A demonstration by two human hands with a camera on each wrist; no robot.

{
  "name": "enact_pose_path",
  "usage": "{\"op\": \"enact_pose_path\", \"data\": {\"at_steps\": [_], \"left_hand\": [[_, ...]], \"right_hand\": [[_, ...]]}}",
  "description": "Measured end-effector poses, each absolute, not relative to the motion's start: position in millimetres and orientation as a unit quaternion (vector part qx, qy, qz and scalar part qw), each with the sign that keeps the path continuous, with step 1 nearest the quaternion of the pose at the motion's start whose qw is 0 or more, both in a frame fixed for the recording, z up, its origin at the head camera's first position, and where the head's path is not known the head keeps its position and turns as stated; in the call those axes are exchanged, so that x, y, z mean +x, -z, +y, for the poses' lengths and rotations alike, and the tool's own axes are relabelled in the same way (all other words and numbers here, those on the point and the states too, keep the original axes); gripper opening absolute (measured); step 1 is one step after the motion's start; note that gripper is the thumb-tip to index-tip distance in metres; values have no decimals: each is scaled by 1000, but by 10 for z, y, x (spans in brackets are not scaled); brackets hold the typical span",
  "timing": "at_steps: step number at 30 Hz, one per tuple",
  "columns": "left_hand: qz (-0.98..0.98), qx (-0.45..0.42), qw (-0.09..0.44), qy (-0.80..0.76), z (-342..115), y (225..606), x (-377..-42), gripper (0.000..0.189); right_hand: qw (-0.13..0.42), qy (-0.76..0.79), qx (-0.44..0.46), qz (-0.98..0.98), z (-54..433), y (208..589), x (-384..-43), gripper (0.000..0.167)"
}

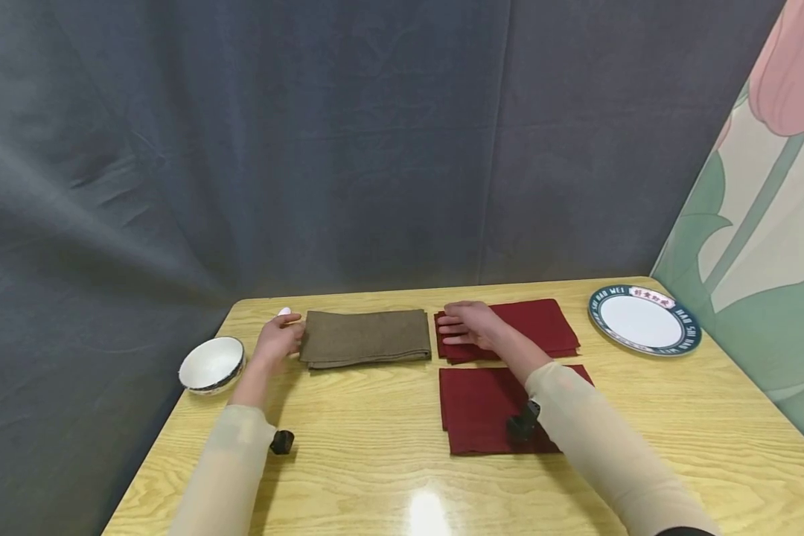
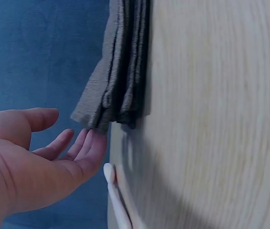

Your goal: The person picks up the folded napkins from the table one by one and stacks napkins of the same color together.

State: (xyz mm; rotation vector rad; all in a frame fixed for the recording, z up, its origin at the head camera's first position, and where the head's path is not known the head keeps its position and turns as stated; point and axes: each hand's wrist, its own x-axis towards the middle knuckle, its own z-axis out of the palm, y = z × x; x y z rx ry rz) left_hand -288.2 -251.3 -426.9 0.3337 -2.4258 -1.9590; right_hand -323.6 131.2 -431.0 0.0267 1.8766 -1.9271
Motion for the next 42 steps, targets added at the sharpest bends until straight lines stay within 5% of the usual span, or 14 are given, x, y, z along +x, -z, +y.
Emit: {"op": "enact_pose_path", "data": {"at_steps": [14, 32, 42], "left_hand": [[-787, 55, -7, 615, -2456, 4140, -2705, 45], [-774, -14, -115, 623, -1856, 4333, -2456, 45], [-765, -39, -132, 629, -1597, 4431, -2331, 43]], "right_hand": [[214, 687, -10, 694, 1698, 4190, -3002, 53], [202, 687, -31, 698, 2146, 4138, -2626, 54], [210, 686, -43, 695, 2337, 4211, -2483, 56]]}}
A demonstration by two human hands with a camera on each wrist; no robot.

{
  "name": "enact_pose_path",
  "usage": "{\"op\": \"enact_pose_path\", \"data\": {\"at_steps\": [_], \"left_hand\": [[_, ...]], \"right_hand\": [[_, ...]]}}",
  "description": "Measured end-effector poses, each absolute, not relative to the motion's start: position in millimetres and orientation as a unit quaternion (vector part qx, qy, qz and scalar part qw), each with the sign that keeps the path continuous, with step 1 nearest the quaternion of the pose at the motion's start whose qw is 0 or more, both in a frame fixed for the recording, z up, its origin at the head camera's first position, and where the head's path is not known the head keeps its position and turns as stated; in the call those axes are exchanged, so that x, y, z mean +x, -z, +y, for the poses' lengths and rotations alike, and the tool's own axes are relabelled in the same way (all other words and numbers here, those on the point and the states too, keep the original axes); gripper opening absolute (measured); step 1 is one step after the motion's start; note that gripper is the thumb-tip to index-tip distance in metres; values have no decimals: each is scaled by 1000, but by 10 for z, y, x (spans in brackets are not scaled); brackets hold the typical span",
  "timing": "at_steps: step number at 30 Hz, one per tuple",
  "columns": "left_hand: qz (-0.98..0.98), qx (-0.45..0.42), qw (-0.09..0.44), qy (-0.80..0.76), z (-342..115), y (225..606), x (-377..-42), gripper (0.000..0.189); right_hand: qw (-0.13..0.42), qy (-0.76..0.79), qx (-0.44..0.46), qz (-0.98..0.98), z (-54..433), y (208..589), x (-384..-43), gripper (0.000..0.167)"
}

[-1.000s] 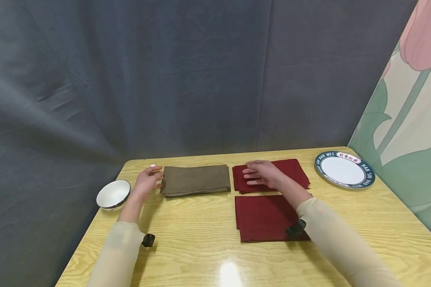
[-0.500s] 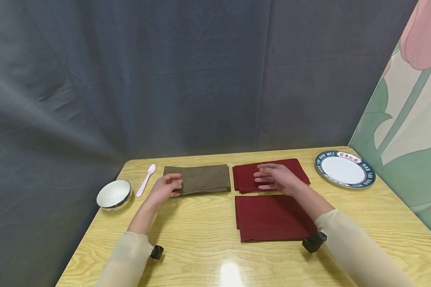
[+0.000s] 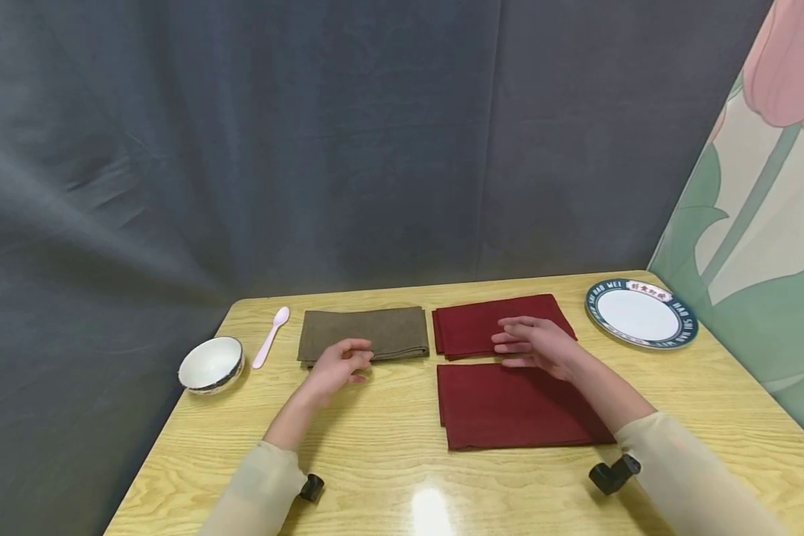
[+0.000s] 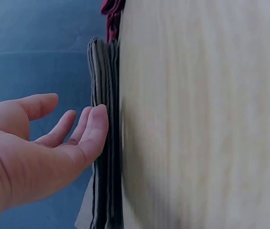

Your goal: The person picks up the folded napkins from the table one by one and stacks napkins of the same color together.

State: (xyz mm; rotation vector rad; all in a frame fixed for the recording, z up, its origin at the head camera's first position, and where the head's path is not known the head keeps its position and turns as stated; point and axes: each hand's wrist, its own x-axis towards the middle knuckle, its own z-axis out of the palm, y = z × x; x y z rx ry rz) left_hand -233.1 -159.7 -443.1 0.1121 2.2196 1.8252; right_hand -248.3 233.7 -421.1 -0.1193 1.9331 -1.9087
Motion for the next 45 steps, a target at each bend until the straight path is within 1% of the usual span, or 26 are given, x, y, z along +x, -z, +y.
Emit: {"op": "enact_pose_path", "data": {"at_steps": [10, 20, 38, 45], "left_hand": [[761, 76, 175, -620, -1372, 4538, -2280, 41], [751, 101, 221, -614, -1163, 4546, -2249, 43], [748, 106, 235, -612, -954, 4536, -2255, 44], [737, 99, 236, -625, -882, 4557, -2251, 44]], "right_hand": [[210, 681, -41, 700, 2566, 4324, -2340, 55], [205, 669, -45, 713, 2819, 4311, -2201, 59], [188, 640, -41, 744, 3263, 4321, -2077, 61], [161, 626, -26, 763, 3420, 4338, -2040, 54]]}}
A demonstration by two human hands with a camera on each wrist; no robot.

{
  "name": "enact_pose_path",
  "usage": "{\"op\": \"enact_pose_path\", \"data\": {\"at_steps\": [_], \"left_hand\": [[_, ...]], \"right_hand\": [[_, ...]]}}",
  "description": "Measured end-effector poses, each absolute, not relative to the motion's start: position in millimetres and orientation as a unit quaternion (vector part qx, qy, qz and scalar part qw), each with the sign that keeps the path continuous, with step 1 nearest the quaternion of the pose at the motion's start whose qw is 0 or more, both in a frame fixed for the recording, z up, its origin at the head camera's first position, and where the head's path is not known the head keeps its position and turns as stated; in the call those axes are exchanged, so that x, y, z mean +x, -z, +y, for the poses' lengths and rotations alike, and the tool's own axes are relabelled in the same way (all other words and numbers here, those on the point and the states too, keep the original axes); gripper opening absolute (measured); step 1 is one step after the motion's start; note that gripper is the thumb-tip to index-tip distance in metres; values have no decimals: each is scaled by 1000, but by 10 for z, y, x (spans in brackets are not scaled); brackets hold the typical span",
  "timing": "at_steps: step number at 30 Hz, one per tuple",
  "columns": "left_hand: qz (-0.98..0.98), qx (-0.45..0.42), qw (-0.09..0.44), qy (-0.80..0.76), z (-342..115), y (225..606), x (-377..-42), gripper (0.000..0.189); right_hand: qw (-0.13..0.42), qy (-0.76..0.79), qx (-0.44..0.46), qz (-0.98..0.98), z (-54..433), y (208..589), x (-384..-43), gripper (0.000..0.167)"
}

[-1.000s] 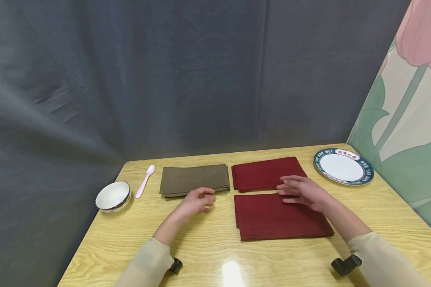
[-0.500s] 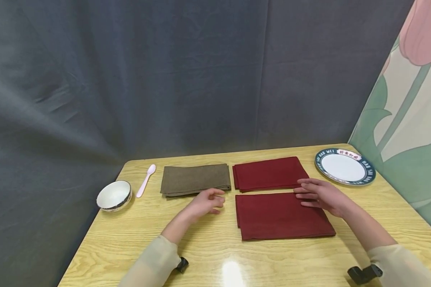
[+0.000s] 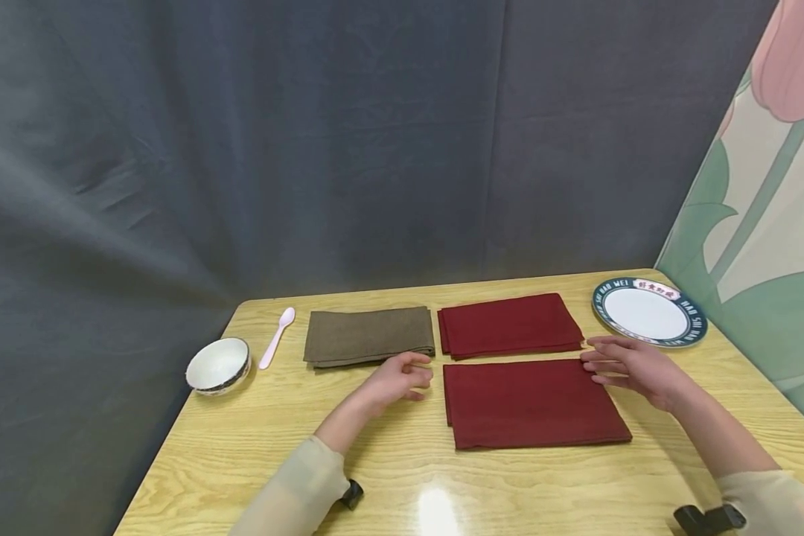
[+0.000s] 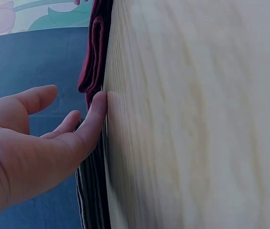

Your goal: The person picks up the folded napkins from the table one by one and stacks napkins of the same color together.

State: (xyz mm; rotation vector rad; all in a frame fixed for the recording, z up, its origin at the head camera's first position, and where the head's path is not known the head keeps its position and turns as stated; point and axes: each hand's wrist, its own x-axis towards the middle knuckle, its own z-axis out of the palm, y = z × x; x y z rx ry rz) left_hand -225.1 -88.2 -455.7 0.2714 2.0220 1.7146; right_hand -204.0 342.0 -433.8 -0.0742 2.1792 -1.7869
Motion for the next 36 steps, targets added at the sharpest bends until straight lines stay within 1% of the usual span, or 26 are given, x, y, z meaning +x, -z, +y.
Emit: {"op": "enact_pose_path", "data": {"at_steps": [4, 10, 16, 23, 31, 36], "left_hand": [[723, 96, 237, -642, -841, 4562, -2234, 46], [715, 89, 233, -653, -771, 4564, -2229, 46], [712, 82, 225, -660, -699, 4591, -2234, 48], [703, 67, 241, -665, -661, 4586, -2233, 49], [691, 60, 244, -677, -667, 4570, -2236, 50], [679, 59, 236, -693, -682, 4562, -2246, 53]], "right_hand": [[150, 598, -2, 787, 3496, 4344, -2014, 55], [182, 587, 11, 789, 3547, 4335, -1968, 59], [203, 586, 1, 784, 3513, 4354, -1975, 63], [237, 611, -4, 755, 3449, 4416, -1973, 65], [258, 629, -19, 733, 3355, 4473, -1993, 66], [272, 648, -33, 711, 3304, 4491, -1993, 68]]}}
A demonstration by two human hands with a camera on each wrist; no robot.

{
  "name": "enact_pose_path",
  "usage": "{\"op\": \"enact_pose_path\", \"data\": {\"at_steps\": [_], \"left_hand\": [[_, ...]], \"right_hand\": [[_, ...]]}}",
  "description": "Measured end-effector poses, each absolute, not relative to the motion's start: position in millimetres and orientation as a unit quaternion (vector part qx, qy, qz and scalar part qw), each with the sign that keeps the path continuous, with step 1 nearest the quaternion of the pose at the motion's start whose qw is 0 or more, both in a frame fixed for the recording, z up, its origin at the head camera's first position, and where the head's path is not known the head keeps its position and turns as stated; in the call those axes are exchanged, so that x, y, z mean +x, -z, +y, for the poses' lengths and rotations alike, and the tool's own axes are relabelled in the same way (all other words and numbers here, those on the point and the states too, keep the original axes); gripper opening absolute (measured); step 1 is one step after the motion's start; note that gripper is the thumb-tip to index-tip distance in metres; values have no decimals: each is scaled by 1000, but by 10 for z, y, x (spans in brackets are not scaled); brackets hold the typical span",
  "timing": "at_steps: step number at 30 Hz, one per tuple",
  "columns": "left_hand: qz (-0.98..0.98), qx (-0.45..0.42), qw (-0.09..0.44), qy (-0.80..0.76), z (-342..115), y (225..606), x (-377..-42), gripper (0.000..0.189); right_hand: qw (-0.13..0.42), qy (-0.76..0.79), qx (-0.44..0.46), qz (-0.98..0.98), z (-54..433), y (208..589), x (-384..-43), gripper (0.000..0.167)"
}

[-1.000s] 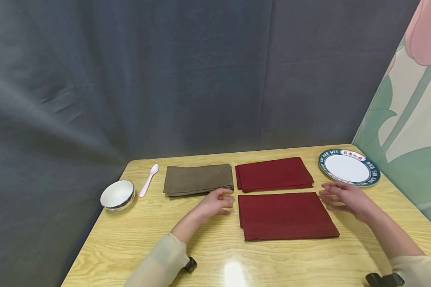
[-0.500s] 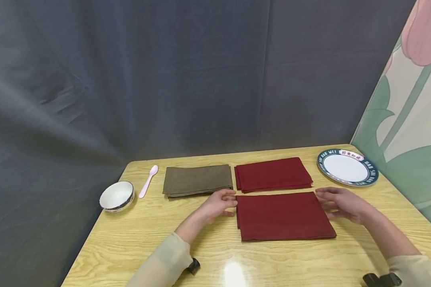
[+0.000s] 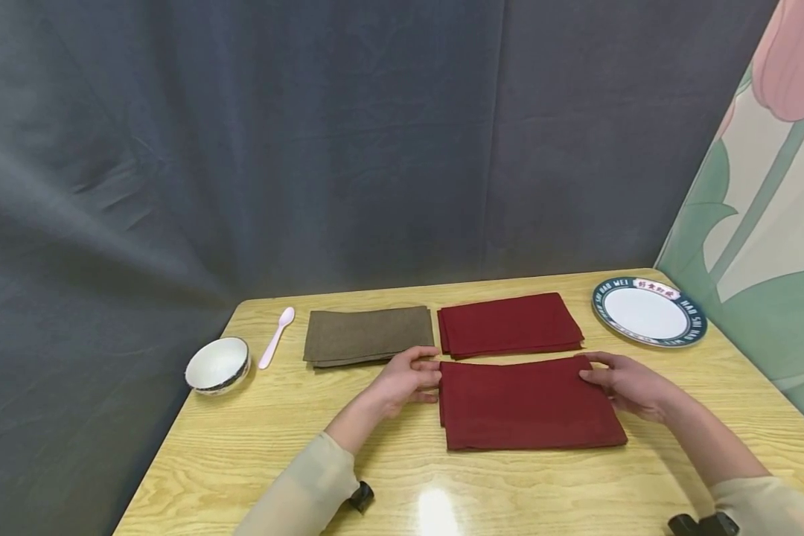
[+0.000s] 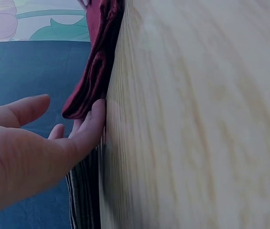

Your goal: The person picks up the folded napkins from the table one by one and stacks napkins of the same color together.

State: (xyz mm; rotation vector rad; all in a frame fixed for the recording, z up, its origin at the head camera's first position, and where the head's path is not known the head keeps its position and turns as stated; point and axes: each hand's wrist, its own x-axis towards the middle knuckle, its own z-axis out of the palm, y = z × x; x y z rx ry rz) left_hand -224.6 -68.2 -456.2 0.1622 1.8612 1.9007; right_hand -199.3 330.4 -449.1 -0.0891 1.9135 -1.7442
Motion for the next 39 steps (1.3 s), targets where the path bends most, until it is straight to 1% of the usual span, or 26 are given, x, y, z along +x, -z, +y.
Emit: {"op": "enact_pose_path", "data": {"at_steps": [3, 10, 14, 17, 24, 30, 35, 39], "left_hand": [[677, 50, 234, -695, -688, 4571, -2245, 53], [707, 50, 245, -661, -665, 4618, -2239, 57], [718, 57, 247, -648, -646, 4621, -2236, 58], [721, 58, 243, -646, -645, 4621, -2221, 55], [734, 61, 221, -639, -629, 4590, -2203, 38], [716, 74, 232, -654, -621, 4592, -2194, 37], [707, 83, 229, -664, -617, 4589, -2184, 37], [713, 85, 217, -661, -614, 4605, -2200, 38]], "right_hand": [[279, 658, -37, 698, 3270, 4510, -1995, 69], [291, 675, -59, 675, 3235, 4548, -1998, 56], [287, 676, -58, 676, 3216, 4552, -1991, 58], [285, 677, -56, 676, 3202, 4558, -1985, 60], [291, 677, -57, 674, 3207, 4545, -1983, 64], [293, 686, -60, 663, 3219, 4542, -1983, 62], [293, 696, -66, 652, 3230, 4557, -1992, 55], [290, 689, -62, 661, 3241, 4562, -2005, 43]]}}
